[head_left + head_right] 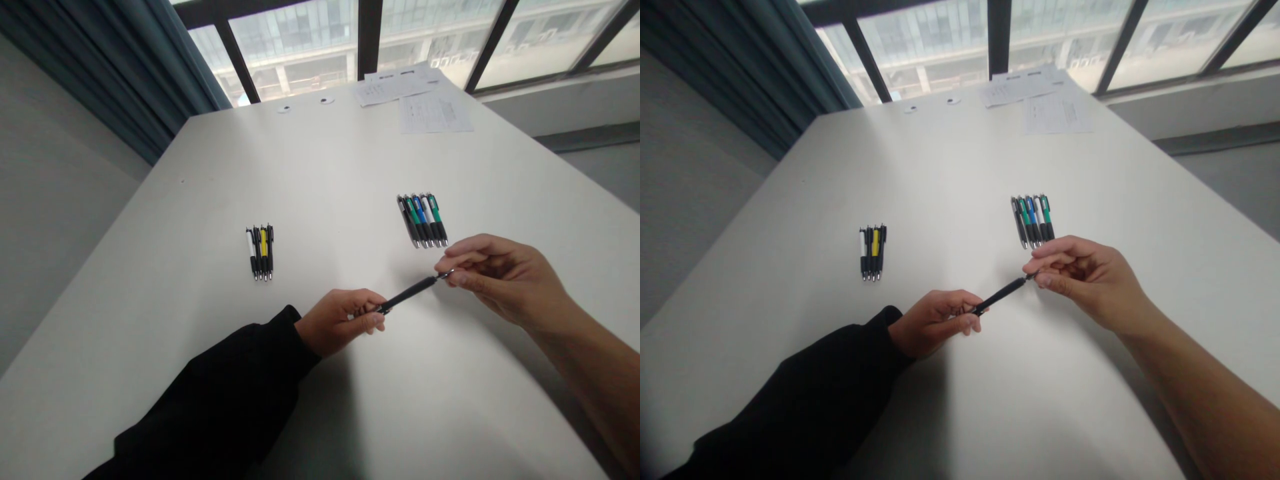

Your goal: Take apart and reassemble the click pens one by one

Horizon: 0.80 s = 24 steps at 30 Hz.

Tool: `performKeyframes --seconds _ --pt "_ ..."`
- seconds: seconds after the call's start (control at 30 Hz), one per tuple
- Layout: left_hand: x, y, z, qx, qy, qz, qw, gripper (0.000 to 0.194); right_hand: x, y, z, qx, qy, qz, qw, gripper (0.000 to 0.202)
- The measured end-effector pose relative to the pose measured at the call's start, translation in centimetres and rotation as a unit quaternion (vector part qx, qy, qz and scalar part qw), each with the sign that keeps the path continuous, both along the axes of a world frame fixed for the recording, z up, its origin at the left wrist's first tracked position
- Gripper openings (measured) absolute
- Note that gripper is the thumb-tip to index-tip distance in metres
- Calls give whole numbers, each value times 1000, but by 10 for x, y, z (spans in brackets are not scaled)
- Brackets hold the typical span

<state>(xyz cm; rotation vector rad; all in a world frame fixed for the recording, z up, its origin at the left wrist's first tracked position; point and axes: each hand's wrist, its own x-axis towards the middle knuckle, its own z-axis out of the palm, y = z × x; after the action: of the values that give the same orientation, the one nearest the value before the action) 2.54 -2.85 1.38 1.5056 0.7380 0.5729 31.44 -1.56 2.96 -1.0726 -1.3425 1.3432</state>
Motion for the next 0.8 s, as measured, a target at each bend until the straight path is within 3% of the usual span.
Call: performKeyframes --seconds 0.5,0.63,0.8 --pt "0 -1 1 -18 5 4 1000 26 -14 -5 10 95 -142 2 985 18" --pt "1 0 2 -13 9 2 1000 27 -13 -4 10 154 -268 21 951 19" --pt "0 1 4 10 27 -4 1000 26 -14 -2 11 201 -373 51 904 48"
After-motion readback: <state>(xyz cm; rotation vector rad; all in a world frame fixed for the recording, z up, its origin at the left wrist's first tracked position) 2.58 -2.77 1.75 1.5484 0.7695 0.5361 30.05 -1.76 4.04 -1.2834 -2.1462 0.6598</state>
